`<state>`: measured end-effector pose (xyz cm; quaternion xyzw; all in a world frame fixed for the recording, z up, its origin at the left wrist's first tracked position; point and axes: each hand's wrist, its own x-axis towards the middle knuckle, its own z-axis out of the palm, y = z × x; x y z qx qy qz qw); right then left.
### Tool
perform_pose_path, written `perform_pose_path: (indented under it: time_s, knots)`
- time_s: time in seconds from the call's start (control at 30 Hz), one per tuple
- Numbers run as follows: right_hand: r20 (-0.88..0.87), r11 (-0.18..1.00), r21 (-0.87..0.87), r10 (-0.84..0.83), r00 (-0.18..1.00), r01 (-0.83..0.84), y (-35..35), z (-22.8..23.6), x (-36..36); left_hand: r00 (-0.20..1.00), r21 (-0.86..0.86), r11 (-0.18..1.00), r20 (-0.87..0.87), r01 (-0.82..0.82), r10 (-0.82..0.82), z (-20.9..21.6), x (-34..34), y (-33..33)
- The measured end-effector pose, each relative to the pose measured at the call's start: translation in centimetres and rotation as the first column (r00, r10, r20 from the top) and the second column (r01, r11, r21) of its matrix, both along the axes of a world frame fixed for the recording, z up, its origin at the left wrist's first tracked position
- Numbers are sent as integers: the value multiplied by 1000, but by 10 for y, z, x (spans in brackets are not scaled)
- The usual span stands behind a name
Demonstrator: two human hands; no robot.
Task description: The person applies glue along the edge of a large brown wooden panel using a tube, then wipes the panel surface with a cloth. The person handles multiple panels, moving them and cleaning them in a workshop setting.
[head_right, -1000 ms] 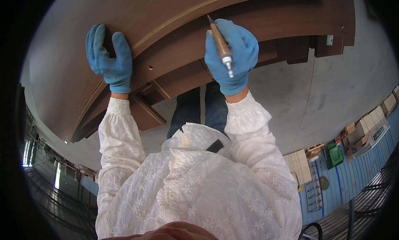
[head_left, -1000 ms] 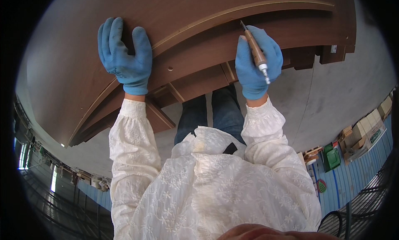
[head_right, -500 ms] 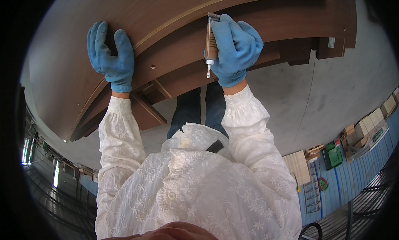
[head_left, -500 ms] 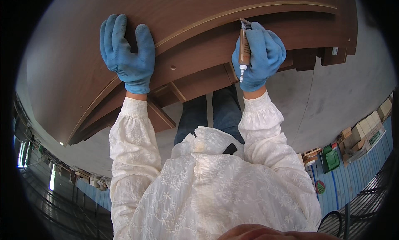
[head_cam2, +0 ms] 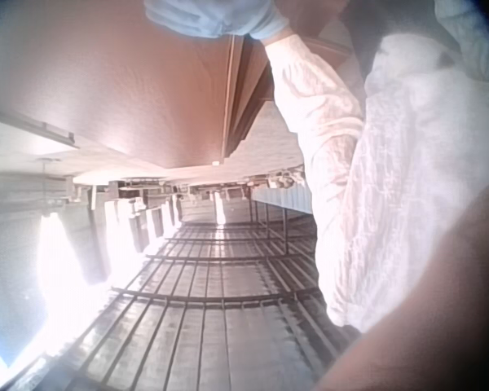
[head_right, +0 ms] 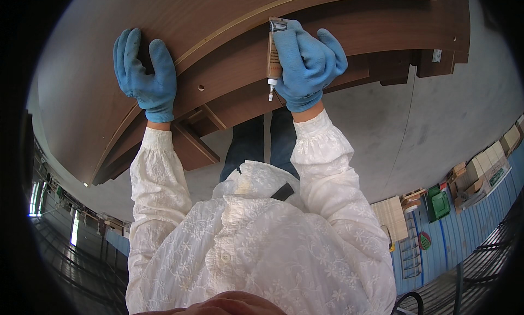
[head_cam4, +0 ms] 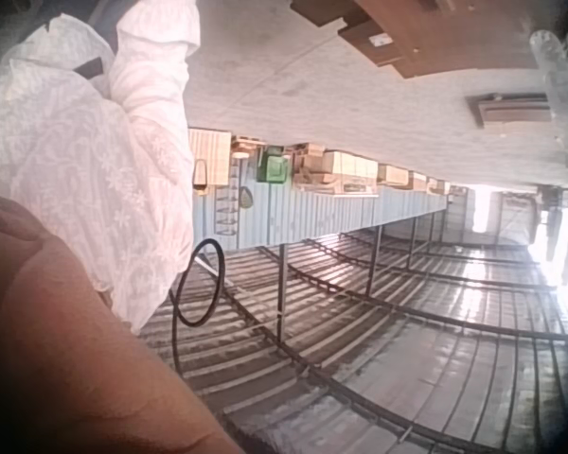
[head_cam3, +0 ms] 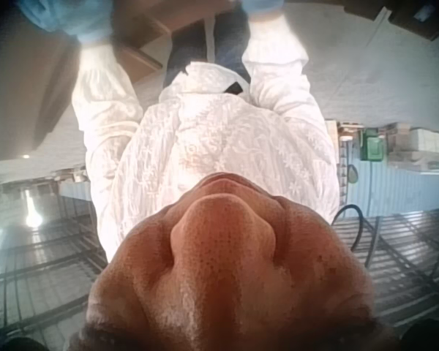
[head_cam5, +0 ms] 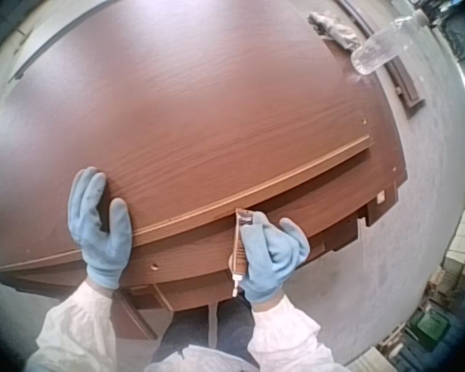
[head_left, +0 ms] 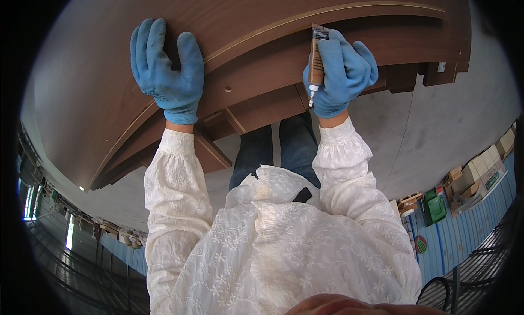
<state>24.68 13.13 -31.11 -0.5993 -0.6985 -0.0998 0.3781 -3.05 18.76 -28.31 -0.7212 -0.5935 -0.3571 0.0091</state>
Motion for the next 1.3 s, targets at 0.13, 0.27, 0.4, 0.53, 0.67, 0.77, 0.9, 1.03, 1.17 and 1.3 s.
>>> perform_pose_path:
  time_s: [0.13,0.27,0.4,0.53,0.67,0.77,0.9,1.03,1.17,1.3]
  knots:
    - [15,1000,4,-13,1000,13,0,2,-1,1000,2,1000,7,1,-1,0,0,0]
    - [25,1000,-18,-17,1000,17,0,4,-1,1000,1,1000,-7,-1,1,-1,-1,0]
    - [20,999,-33,-5,1000,5,0,7,-1,1000,5,1000,-4,0,0,-1,0,0]
    - [18,998,-64,-4,1000,5,-1,10,-3,1000,5,1000,-7,5,-5,-1,-1,0]
    - [27,998,-54,-13,1000,15,-2,10,-3,1000,4,1000,-15,8,-8,-1,-1,0]
    - [32,998,-63,-5,999,7,-3,9,-3,1000,5,1000,-11,6,-6,-1,-1,0]
    - [27,998,-64,5,1000,-3,-3,8,-1,1000,7,1000,0,-1,1,-1,1,0]
    - [33,998,-69,11,999,-9,-5,8,-1,1000,18,1000,1,-2,2,-1,1,0]
    - [6,997,-69,22,1000,-22,-7,8,-1,1000,21,1000,-7,-4,4,-1,1,0]
    - [4,996,-83,26,1000,-25,-8,10,-1,1000,20,1000,-10,-4,4,-1,0,1]
